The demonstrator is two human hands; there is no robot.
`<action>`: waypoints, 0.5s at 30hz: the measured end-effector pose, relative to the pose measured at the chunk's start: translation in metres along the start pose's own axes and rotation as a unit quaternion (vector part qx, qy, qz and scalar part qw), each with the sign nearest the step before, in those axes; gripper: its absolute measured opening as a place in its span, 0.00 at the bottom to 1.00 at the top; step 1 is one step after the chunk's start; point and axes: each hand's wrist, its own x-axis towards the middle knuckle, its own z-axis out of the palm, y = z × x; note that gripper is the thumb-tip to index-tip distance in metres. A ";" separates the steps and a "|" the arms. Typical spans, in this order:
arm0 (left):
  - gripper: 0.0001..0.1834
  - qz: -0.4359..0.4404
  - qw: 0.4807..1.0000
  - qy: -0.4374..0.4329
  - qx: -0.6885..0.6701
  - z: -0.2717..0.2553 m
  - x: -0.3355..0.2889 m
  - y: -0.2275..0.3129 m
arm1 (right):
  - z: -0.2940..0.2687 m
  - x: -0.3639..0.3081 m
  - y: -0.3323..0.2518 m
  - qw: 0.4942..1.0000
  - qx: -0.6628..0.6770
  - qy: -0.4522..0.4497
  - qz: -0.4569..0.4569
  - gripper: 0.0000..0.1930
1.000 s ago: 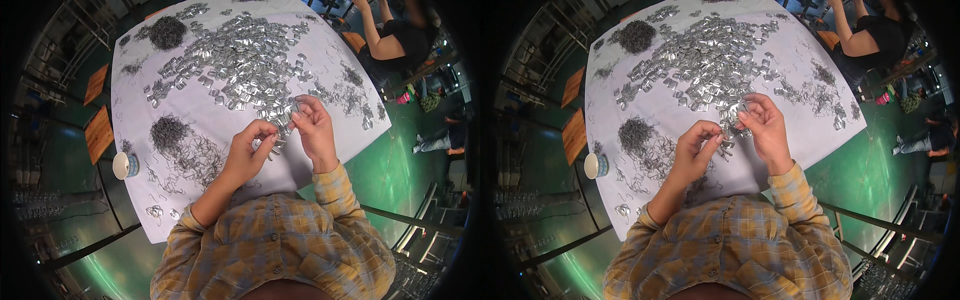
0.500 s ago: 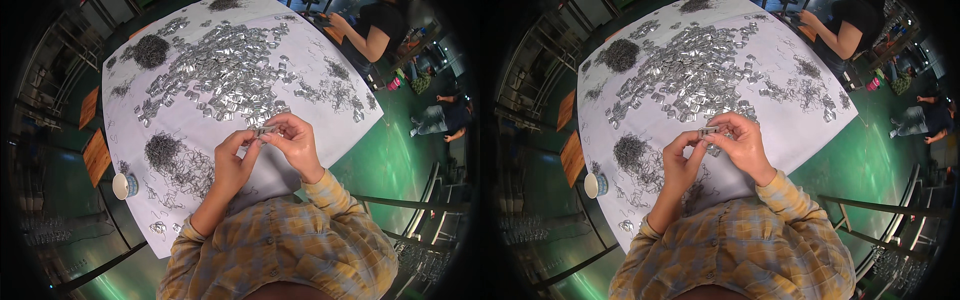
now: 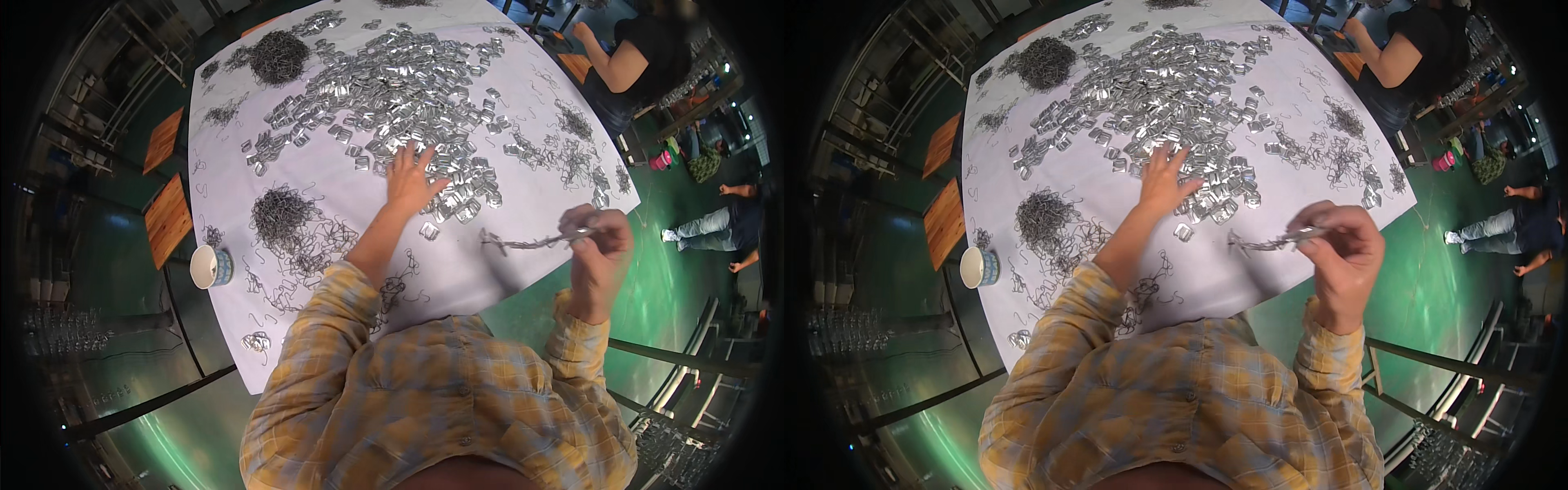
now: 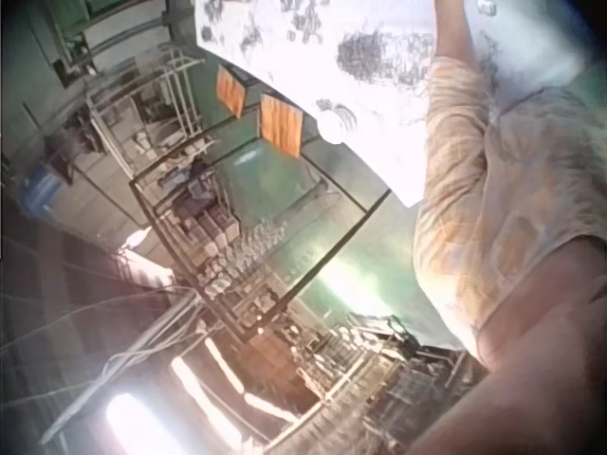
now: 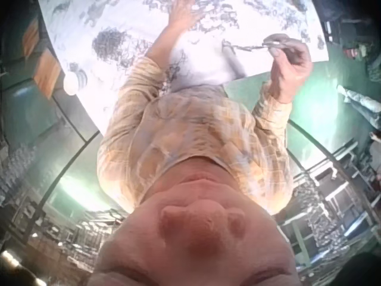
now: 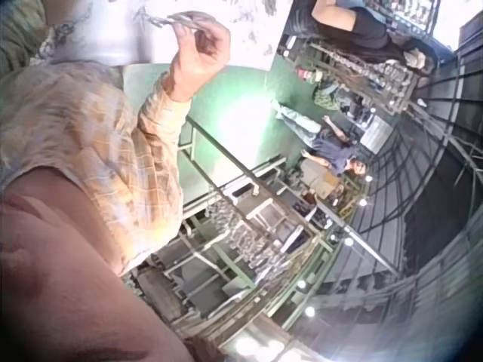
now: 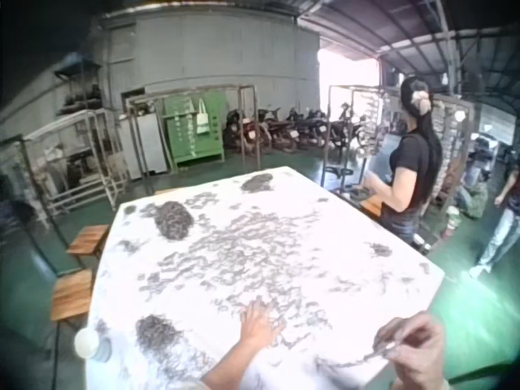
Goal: The person picks up metal hooks from a table and hangs them onto a metal rack in a fabrication area.
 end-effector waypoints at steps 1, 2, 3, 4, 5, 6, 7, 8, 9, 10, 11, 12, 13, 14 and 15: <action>0.31 0.020 0.997 -0.020 0.078 0.009 -0.003 0.010 | -0.007 -0.004 -0.008 1.000 -0.010 0.016 -0.021 0.12; 0.32 0.039 0.986 -0.039 0.156 0.016 -0.007 0.018 | -0.015 -0.008 -0.015 0.998 -0.020 0.031 -0.042 0.13; 0.32 0.035 0.986 -0.038 0.158 0.022 -0.013 0.023 | -0.023 -0.013 -0.021 0.998 -0.029 0.039 -0.049 0.14; 0.30 0.056 0.989 -0.045 0.128 0.029 -0.020 0.028 | -0.032 -0.019 -0.029 0.997 -0.040 0.047 -0.054 0.15; 0.27 0.075 0.991 -0.050 0.098 0.034 -0.028 0.031 | -0.040 -0.025 -0.035 0.996 -0.053 0.060 -0.047 0.15; 0.27 0.070 0.991 -0.051 0.098 0.041 -0.036 0.034 | -0.050 -0.033 -0.038 0.996 -0.052 0.057 -0.043 0.15; 0.25 0.085 0.991 -0.053 0.092 0.048 -0.044 0.036 | -0.061 -0.040 -0.040 0.996 -0.060 0.054 -0.033 0.15; 0.23 0.100 0.990 -0.053 0.085 0.052 -0.051 0.038 | -0.070 -0.047 -0.042 0.996 -0.068 0.050 -0.022 0.15; 0.22 0.098 0.990 -0.058 0.087 0.053 -0.059 0.045 | -0.076 -0.054 -0.043 0.996 -0.073 0.053 -0.003 0.16; 0.22 0.091 0.990 -0.056 0.090 0.052 -0.066 0.050 | -0.084 -0.061 -0.043 0.997 -0.069 0.047 0.001 0.16; 0.22 0.096 0.990 -0.077 0.072 0.050 -0.073 0.056 | -0.091 -0.068 -0.042 0.997 -0.068 0.032 0.026 0.15; 0.23 0.099 0.989 -0.097 0.053 0.047 -0.079 0.062 | -0.097 -0.075 -0.041 0.996 -0.067 0.015 0.051 0.15; 0.25 0.109 0.989 -0.095 0.026 0.046 -0.085 0.064 | -0.100 -0.081 -0.039 0.996 -0.064 0.010 0.063 0.14; 0.25 0.099 0.991 -0.090 0.029 0.044 -0.090 0.069 | -0.103 -0.086 -0.037 0.996 -0.059 0.001 0.067 0.14; 0.26 0.071 0.994 -0.057 0.060 0.042 -0.094 0.074 | -0.106 -0.093 -0.036 0.993 -0.060 -0.004 0.101 0.14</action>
